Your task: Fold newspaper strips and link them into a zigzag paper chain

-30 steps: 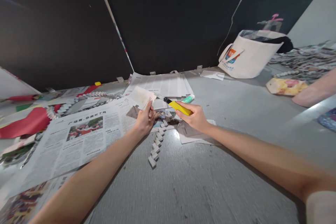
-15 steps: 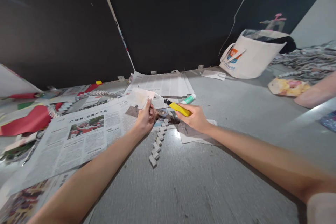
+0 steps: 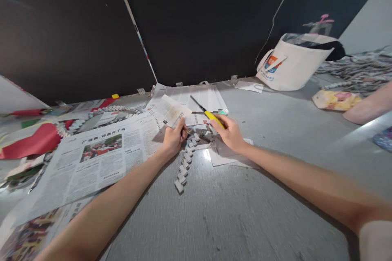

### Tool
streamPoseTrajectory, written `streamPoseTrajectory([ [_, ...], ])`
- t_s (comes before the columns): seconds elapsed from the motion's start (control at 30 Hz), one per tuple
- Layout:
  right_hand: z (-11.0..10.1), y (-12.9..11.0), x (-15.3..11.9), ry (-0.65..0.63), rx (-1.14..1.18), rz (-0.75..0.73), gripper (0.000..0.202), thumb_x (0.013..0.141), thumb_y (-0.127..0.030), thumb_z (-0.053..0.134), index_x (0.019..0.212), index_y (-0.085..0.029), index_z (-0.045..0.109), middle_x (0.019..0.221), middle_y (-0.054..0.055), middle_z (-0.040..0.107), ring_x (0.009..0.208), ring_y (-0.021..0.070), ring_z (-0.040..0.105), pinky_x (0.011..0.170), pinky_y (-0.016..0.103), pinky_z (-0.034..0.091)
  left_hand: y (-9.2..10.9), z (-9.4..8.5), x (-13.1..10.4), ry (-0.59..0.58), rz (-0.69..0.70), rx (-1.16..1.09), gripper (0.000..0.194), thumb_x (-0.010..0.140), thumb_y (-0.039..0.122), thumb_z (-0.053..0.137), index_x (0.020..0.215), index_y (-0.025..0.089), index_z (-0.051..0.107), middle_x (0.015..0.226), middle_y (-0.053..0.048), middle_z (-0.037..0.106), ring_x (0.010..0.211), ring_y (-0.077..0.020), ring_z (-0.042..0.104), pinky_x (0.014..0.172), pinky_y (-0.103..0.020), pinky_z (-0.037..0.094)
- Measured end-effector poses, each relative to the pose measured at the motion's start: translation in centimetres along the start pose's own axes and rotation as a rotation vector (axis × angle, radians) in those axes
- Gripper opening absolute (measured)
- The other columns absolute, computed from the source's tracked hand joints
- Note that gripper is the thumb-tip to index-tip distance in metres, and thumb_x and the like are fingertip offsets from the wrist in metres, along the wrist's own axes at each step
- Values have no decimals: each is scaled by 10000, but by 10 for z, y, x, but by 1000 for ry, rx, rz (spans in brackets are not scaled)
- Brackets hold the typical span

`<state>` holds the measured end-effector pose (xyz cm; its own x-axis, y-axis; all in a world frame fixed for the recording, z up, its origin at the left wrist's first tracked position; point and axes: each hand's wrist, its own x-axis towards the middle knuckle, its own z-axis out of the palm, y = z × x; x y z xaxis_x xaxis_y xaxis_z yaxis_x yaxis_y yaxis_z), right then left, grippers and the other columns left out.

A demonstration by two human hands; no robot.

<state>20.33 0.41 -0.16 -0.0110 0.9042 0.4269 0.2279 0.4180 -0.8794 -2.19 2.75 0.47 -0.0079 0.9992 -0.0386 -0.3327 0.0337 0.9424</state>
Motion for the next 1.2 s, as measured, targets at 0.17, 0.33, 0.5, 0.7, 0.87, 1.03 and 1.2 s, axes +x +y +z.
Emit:
streamPoseTrajectory([
  [0.17,-1,4,9,124,324,246,447,964,-710,627,951,-265,586,586,-73,469,417,100,337,385,261,289,-3,-2,-1,-54,71,133,486,868,487,835,576,154,636,432,34,459,387,-54,354,408,-206,275],
  [0.33,-16,2,-5,63,298,378,430,961,-676,635,902,-258,557,524,-79,486,365,94,351,363,253,234,2,-2,-15,-213,70,429,487,799,416,891,486,154,627,451,-28,551,397,-84,446,410,-225,311],
  [0.5,-41,-5,-23,-43,201,432,370,998,-600,602,924,-238,581,477,-71,503,378,105,390,391,248,248,12,9,-29,-389,30,598,462,819,402,868,491,178,634,427,-10,526,369,-88,413,395,-223,265],
  [0.7,-49,-9,-30,-4,135,332,388,983,-612,608,954,-225,605,527,-66,540,403,100,380,424,256,262,21,3,-11,-97,128,697,508,756,248,890,449,208,487,432,14,481,422,-110,405,445,-245,196],
  [0.87,-48,-7,-32,-33,111,315,373,968,-593,634,939,-222,603,563,-55,563,445,103,399,465,265,297,15,-9,2,-59,185,724,434,759,138,759,476,221,441,469,32,409,542,-153,460,542,-238,297],
  [1.03,-49,-5,-34,-57,119,324,343,984,-570,630,967,-229,601,591,-44,572,464,109,397,474,283,291,5,-15,3,56,414,1054,202,702,172,779,672,212,583,856,-91,627,1047,-331,620,937,-421,497],
  [1.2,-50,-4,-35,-72,122,322,374,975,-605,642,973,-232,608,593,-44,562,475,112,399,475,288,284,-1,-17,7,-148,621,1291,652,866,142,599,1510,178,500,1678,-218,351,1562,-407,324,1269,-616,276],
])
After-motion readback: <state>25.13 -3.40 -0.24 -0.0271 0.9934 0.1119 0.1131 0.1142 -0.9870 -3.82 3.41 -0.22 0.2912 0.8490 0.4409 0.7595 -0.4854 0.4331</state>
